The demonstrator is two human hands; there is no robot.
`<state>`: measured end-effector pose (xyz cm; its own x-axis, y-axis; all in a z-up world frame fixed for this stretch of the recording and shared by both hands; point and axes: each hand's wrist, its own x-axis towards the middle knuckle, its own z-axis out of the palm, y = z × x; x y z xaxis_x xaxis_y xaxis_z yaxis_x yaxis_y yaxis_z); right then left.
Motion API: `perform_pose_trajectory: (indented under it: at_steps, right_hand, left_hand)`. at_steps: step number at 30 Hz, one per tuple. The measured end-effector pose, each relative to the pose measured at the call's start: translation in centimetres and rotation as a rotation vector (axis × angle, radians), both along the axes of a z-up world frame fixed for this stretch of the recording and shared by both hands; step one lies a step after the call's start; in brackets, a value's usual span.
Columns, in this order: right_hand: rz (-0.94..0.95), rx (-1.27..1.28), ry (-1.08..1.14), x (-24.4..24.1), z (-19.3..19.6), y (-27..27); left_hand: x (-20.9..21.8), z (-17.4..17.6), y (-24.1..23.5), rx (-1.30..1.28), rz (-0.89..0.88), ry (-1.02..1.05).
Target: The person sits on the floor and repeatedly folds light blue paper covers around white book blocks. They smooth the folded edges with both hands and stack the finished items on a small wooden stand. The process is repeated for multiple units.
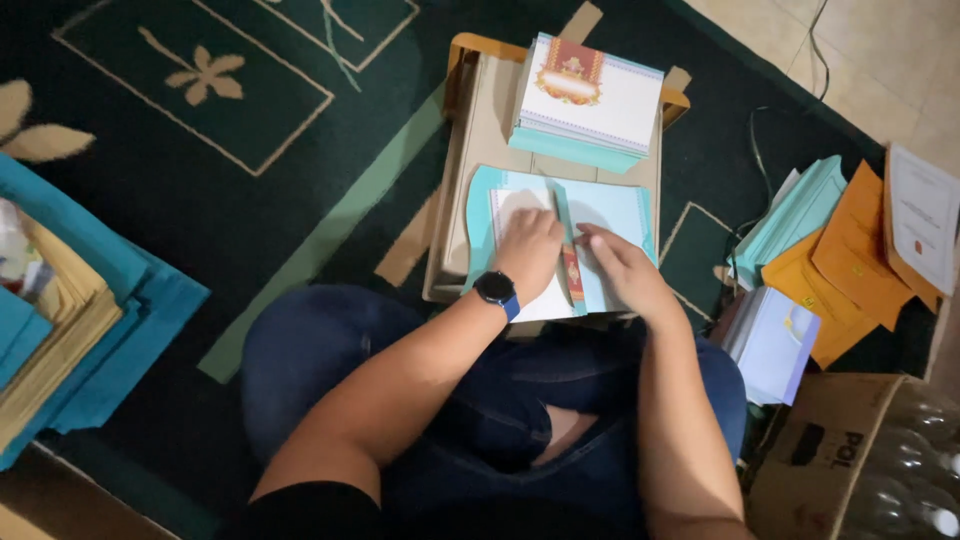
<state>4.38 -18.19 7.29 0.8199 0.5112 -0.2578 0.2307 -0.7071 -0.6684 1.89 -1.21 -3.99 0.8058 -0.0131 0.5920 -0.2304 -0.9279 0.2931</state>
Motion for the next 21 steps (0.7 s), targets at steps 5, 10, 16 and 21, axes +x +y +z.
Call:
perform_pose_trajectory:
  at_steps: [5,10,16,21]
  right_hand:
    - [-0.306,0.308,0.032,5.2,-9.1,-2.4]
    - [-0.402,0.346,-0.038,3.8,-6.8,-2.6]
    - [-0.399,0.425,0.109,1.4,-4.9,-2.2]
    - [-0.278,0.354,0.341,-0.2,-4.5,-0.4]
  left_hand:
    - [-0.1,0.2,0.5,-0.057,-0.374,-0.066]
    - [-0.8,1.9,1.0,-0.097,-0.437,0.145]
    - [-1.7,3.6,1.3,-0.071,-0.393,0.100]
    - [-2.4,5.7,1.5,-0.111,-0.222,-0.050]
